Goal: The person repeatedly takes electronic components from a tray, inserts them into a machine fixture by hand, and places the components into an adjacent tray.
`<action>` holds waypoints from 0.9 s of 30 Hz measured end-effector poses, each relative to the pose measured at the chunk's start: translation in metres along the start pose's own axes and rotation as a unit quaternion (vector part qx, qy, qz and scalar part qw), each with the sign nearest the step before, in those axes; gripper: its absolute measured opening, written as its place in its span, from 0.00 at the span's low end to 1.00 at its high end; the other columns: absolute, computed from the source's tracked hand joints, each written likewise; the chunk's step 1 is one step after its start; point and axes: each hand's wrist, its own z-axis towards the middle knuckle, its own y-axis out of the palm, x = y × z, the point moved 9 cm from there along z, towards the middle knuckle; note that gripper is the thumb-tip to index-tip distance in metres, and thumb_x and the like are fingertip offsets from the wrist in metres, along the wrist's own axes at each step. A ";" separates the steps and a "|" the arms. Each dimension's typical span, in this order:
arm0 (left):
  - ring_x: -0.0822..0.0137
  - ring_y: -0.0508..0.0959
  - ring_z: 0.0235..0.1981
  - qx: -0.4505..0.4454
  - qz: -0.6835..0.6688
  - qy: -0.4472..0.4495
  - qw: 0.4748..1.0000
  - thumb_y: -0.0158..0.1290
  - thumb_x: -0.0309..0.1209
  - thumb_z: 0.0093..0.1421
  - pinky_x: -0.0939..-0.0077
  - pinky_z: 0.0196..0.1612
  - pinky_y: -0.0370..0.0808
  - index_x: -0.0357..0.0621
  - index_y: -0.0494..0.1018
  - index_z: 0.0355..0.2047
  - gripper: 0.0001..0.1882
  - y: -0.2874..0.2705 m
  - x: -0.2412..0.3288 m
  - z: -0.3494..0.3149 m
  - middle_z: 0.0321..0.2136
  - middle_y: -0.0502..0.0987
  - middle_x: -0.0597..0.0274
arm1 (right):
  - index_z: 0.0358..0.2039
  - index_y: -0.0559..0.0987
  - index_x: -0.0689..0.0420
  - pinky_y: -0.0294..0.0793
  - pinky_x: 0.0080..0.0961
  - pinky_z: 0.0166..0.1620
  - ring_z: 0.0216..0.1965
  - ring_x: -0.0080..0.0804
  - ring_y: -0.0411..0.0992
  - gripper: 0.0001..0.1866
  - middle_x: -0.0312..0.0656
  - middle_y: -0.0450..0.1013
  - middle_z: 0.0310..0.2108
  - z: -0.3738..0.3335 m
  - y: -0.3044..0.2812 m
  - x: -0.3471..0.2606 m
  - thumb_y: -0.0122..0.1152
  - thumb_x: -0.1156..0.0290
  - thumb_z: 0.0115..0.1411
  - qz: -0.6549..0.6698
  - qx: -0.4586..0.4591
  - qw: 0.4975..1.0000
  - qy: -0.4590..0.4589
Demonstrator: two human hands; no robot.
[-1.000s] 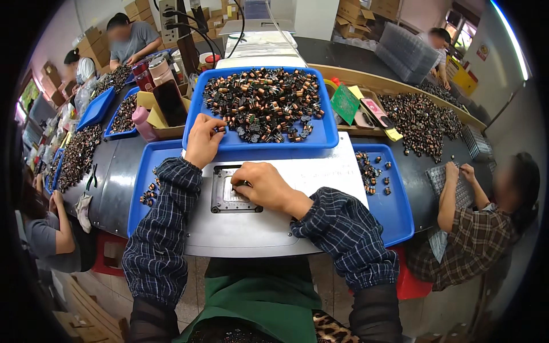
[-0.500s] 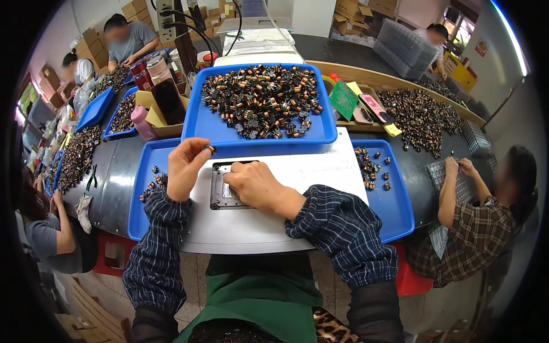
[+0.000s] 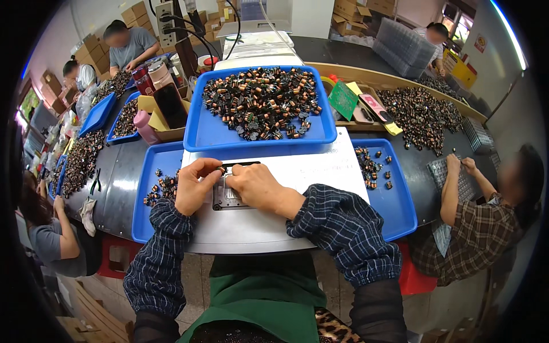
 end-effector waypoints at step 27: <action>0.60 0.72 0.26 -0.068 0.251 0.190 0.947 0.52 0.20 0.46 0.73 0.29 0.69 0.36 0.72 0.27 0.06 0.027 0.038 -0.017 0.23 0.72 0.56 | 0.34 0.76 0.59 0.70 0.24 0.37 0.31 0.31 0.71 0.11 0.40 0.73 0.29 -0.060 -0.120 0.152 0.56 0.75 0.47 -0.042 0.205 0.939 0.271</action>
